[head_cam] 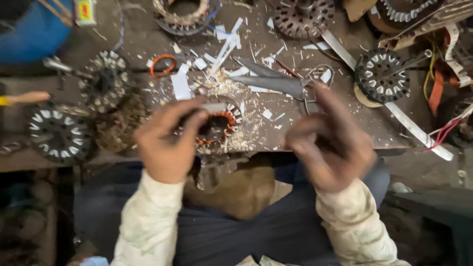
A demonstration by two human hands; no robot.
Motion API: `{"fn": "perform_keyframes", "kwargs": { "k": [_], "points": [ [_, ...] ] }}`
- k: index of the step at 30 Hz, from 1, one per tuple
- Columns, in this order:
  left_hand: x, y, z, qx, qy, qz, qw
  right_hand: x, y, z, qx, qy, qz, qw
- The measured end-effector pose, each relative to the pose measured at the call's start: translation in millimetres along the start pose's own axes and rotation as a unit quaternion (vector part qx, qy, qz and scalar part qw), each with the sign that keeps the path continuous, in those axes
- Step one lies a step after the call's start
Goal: The person sits on the floor and assembles a motor stator by hand. They insert small white rectangular insulating pieces into the slots of a laminated metal core, then wrap copper wire around the core to secure the pieces. The person uses a pair of scissors to trim the wire and a small metal ring to assist in the assembly process.
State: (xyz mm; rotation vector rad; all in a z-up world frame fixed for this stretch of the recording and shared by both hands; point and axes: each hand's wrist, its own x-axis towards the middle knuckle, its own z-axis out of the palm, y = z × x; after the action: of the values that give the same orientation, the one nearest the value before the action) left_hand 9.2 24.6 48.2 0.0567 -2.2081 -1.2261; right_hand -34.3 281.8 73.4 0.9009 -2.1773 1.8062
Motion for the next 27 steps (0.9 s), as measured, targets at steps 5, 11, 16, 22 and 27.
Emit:
{"fn": "perform_keyframes", "kwargs": {
  "k": [5, 11, 16, 22, 27],
  "points": [
    [5.5, -13.0, -1.3, -0.158, 0.010, -0.097, 0.983, 8.1, -2.9, 6.8, 0.043, 0.015, 0.003, 0.999],
    [-1.9, -16.7, 7.3, -0.223, 0.028, -0.198, 0.954, 62.7, 72.0, -4.8, -0.042, -0.043, 0.054, 0.997],
    [1.2, -25.0, 6.6, -0.231, 0.068, -0.173, 0.955, 41.1, 127.1, -36.1, -0.398, -0.053, 0.051, 0.914],
    [1.7, -31.5, 3.8, -0.312, 0.110, -0.210, 0.920, 28.3, 163.9, -36.3, -0.544, -0.162, 0.108, 0.816],
    [5.3, -32.2, 0.3, -0.313, 0.109, -0.186, 0.925, 34.3, 142.8, -50.0, -0.483, -0.177, 0.086, 0.853]
  ]
}}
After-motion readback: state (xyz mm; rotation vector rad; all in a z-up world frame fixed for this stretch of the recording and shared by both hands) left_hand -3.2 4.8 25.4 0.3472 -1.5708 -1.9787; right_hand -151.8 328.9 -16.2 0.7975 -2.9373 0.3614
